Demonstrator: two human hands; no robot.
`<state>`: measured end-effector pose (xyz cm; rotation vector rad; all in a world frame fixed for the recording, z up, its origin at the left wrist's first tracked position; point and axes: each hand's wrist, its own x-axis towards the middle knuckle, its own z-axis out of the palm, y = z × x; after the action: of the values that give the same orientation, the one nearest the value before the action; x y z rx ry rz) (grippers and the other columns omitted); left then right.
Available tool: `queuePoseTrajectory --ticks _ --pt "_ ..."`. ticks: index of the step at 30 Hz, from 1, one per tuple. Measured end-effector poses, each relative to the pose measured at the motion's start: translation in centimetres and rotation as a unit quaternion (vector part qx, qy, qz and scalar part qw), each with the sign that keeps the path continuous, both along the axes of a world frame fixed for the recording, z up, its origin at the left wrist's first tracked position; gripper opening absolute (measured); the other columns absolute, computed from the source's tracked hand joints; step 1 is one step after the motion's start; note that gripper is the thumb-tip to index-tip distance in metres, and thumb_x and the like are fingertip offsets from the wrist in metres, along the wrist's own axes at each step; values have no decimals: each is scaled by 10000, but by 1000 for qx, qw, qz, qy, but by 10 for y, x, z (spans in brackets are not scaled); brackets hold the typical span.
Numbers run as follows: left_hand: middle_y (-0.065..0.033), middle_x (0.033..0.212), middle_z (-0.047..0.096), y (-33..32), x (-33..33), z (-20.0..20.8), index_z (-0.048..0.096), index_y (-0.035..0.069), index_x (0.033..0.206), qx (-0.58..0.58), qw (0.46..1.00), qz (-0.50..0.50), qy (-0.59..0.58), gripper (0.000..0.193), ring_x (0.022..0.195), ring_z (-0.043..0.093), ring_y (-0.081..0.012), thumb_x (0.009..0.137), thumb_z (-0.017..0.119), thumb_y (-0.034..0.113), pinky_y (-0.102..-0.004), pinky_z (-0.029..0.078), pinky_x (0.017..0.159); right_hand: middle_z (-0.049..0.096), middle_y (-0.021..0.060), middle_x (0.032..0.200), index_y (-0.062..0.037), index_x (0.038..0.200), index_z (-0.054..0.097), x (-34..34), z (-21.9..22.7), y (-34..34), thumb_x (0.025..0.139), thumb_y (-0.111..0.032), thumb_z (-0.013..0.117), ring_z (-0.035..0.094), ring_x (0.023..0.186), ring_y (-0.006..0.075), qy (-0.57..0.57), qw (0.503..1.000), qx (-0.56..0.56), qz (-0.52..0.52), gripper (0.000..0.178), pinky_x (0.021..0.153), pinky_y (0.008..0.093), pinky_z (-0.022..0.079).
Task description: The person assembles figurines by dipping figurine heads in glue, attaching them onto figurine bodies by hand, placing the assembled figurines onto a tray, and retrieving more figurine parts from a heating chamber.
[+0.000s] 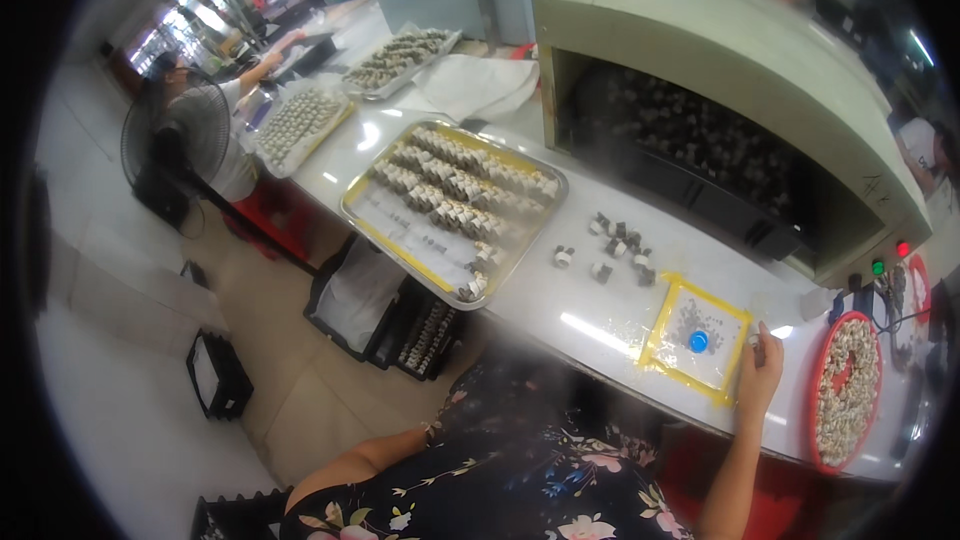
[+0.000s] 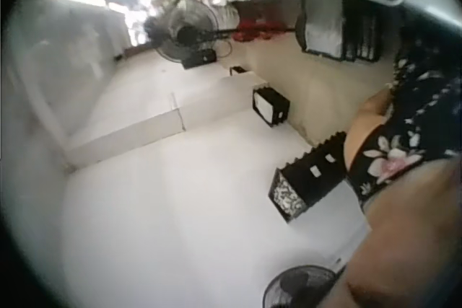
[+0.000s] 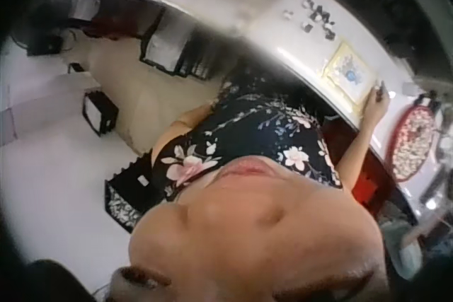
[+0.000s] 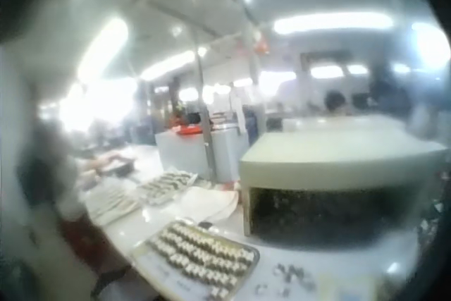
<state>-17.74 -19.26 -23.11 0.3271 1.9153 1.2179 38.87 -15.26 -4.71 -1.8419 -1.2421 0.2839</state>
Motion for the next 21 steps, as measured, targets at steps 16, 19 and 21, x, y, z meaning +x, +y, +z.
queuePoseTrajectory --ticks 16,19,21 --pt "-153 1212 554 3 5 -12 528 -11 1208 14 999 9 -47 397 1096 527 -242 885 495 217 -318 412 941 529 99 1058 14 1103 596 3 -2 -2 814 1 575 517 844 169 -37 999 -3 -8 290 733 261 439" --pt "-152 1214 553 -2 6 -19 528 -11 1209 3 998 7 -58 400 1098 526 -242 886 494 222 -318 411 942 533 95 1042 15 1110 594 -1 1 1 813 3 574 515 842 165 -34 999 3 -2 297 727 259 438" --pt "-152 1215 552 -8 3 -22 527 -11 1210 -5 998 6 -64 401 1100 526 -242 887 493 225 -318 411 942 535 96 1038 17 1112 592 -2 2 1 813 3 574 518 850 166 -30 1000 -1 -1 300 726 259 439"
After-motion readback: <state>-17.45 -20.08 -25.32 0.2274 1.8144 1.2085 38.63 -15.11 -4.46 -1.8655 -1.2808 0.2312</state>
